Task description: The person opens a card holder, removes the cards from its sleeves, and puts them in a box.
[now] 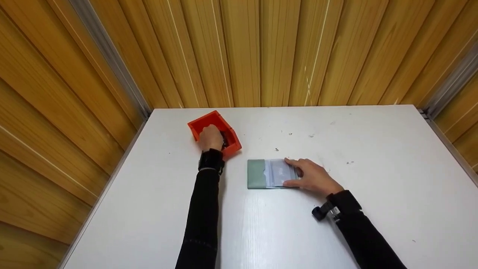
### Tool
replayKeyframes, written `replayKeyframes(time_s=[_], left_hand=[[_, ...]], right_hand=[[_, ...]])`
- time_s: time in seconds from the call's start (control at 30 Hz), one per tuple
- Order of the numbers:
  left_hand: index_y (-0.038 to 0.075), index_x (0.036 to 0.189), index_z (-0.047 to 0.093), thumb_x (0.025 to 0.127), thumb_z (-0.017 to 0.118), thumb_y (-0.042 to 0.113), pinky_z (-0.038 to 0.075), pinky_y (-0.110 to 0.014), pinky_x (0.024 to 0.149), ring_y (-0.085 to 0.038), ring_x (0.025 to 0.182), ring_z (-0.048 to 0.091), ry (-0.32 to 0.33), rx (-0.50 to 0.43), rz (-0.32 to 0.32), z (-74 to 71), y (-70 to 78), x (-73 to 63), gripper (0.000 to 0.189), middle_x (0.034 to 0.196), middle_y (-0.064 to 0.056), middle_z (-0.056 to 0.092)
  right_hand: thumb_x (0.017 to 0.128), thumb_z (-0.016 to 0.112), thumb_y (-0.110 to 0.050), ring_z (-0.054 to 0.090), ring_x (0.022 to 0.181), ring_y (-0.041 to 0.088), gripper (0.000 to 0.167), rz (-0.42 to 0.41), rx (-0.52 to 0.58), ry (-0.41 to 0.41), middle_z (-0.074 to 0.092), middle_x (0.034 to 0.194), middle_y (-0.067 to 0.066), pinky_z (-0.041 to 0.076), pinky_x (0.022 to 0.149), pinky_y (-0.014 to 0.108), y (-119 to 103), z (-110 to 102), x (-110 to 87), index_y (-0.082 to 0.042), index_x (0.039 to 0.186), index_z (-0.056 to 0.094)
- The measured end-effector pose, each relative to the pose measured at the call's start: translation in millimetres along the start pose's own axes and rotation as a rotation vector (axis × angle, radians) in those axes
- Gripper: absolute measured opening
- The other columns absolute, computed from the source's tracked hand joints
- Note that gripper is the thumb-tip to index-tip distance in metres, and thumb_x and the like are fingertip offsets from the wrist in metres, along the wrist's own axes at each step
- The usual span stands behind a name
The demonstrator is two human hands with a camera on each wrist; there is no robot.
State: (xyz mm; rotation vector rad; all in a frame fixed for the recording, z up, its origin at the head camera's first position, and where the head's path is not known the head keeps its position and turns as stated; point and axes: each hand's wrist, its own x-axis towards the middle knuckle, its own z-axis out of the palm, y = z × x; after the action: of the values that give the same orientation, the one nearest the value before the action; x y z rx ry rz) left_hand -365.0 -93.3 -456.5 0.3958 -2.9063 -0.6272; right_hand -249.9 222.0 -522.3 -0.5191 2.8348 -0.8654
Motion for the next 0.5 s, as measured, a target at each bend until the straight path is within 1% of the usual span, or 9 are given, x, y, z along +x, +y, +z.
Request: replayKeyframes(time_s=[0.07, 0.13, 0.2, 0.27, 0.33, 0.5], left_hand=[[-0.006, 0.113, 0.075, 0.105, 0.049, 0.003, 0.062, -0.045, 0.087, -0.038, 0.102, 0.074, 0.001, 0.025, 0.003, 2.2, 1.1, 2.0, 0.029, 0.109, -0.024, 0.076], [-0.005, 0.117, 0.074, 0.105, 0.05, 0.004, 0.062, -0.045, 0.089, -0.037, 0.103, 0.074, -0.004, 0.061, -0.009, 5.1, 2.2, 3.8, 0.028, 0.11, -0.023, 0.076], [-0.004, 0.118, 0.074, 0.105, 0.051, 0.004, 0.062, -0.043, 0.088, -0.035, 0.102, 0.074, -0.021, 0.099, -0.022, 8.2, 3.2, 5.0, 0.028, 0.11, -0.021, 0.076], [-0.003, 0.118, 0.075, 0.105, 0.053, 0.005, 0.062, -0.042, 0.088, -0.033, 0.101, 0.075, -0.031, 0.131, -0.034, 11.3, 3.8, 6.2, 0.027, 0.11, -0.02, 0.077], [-0.002, 0.119, 0.075, 0.105, 0.054, 0.007, 0.062, -0.041, 0.088, -0.032, 0.101, 0.075, -0.04, 0.155, -0.043, 14.4, 4.2, 7.4, 0.027, 0.11, -0.019, 0.077], [0.0, 0.12, 0.075, 0.106, 0.054, 0.01, 0.063, -0.038, 0.086, -0.03, 0.102, 0.075, -0.081, 0.207, -0.07, 21.2, 5.6, 9.5, 0.028, 0.112, -0.018, 0.077]], right_hand=[[0.082, 0.084, -0.055, 0.047, 0.092, 0.019, 0.087, -0.001, -0.003, 0.006, 0.057, 0.1, 0.003, 0.037, 0.076, 0.033, 0.0, -0.4, -0.2, -0.016, 0.153, 0.052], [0.082, 0.083, -0.054, 0.048, 0.094, 0.019, 0.087, -0.005, -0.004, 0.007, 0.06, 0.104, 0.004, 0.039, 0.078, 0.034, 0.6, -0.4, -0.8, -0.015, 0.153, 0.052], [0.082, 0.083, -0.054, 0.05, 0.099, 0.02, 0.087, -0.003, -0.002, 0.004, 0.065, 0.118, 0.006, 0.043, 0.085, 0.036, 0.6, 0.0, -1.4, -0.015, 0.153, 0.051], [0.083, 0.083, -0.054, 0.052, 0.104, 0.021, 0.087, 0.005, 0.005, -0.002, 0.064, 0.132, 0.009, 0.045, 0.093, 0.04, 0.7, 0.5, -1.8, -0.016, 0.154, 0.05], [0.083, 0.082, -0.055, 0.053, 0.108, 0.022, 0.088, 0.011, 0.004, -0.004, 0.062, 0.139, 0.011, 0.046, 0.098, 0.043, 0.5, 0.8, -2.0, -0.016, 0.155, 0.05], [0.083, 0.082, -0.055, 0.052, 0.105, 0.021, 0.087, 0.024, -0.001, -0.005, 0.063, 0.134, 0.01, 0.046, 0.095, 0.042, -2.3, -0.4, -2.7, -0.017, 0.154, 0.05]])
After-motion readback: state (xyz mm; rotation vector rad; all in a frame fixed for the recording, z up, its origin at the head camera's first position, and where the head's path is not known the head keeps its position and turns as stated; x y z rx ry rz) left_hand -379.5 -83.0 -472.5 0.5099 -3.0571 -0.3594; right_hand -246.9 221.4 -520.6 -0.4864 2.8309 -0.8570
